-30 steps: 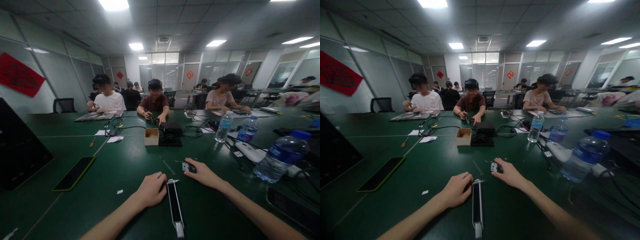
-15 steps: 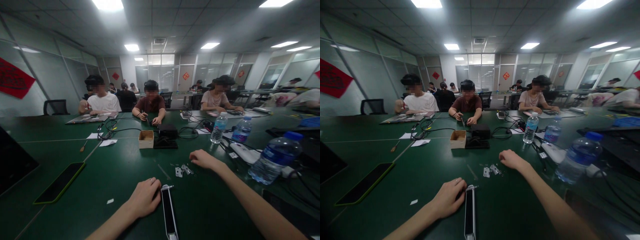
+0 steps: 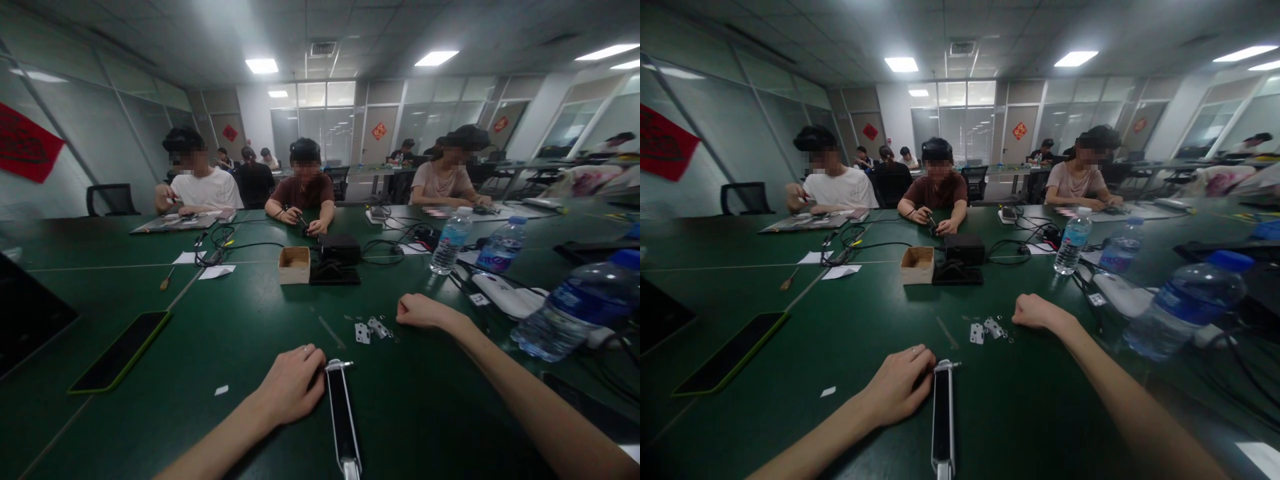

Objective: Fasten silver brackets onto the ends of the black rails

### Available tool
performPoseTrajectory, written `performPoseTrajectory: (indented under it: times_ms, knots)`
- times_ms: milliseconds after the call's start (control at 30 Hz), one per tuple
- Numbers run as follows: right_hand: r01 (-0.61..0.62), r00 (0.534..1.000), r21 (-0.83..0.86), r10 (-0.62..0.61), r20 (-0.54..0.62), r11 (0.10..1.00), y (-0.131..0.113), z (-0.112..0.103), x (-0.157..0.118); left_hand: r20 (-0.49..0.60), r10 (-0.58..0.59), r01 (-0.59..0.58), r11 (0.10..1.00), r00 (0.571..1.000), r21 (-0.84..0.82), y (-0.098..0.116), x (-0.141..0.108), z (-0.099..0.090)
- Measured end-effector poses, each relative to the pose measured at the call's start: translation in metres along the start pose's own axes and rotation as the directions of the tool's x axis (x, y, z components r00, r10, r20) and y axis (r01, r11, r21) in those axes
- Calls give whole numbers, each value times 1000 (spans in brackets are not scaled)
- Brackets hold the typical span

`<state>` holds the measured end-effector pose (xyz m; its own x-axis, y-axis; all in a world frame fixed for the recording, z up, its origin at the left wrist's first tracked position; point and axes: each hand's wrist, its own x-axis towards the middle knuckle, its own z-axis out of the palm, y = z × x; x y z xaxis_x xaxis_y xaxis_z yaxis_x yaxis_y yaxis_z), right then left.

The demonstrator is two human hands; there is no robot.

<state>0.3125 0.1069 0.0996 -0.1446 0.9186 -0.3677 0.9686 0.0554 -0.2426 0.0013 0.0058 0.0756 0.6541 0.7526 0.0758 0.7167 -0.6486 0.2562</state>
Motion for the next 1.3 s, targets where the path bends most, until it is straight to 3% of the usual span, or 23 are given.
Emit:
performPoseTrajectory:
  times_ms: [467, 600, 867, 1300]
  knots:
    - [57, 998, 44, -56, -20, 997, 2, 5, -1, -25, 14, -14, 1000, 1000, -13, -1, -1, 1]
    - [28, 999, -11, -28, -39, 1000, 4, 3, -2, -21, 19, -20, 1000, 1000, -14, -2, -1, 2]
    - [-39, 999, -46, 40, 31, 998, 2, 0, -4, -27, 31, -31, 1000, 999, 0, -2, -2, 3]
    - [-13, 1000, -74, 13, 8, 997, 3, 4, -3, -29, 41, -40, 999, 999, 22, -3, -1, 4]
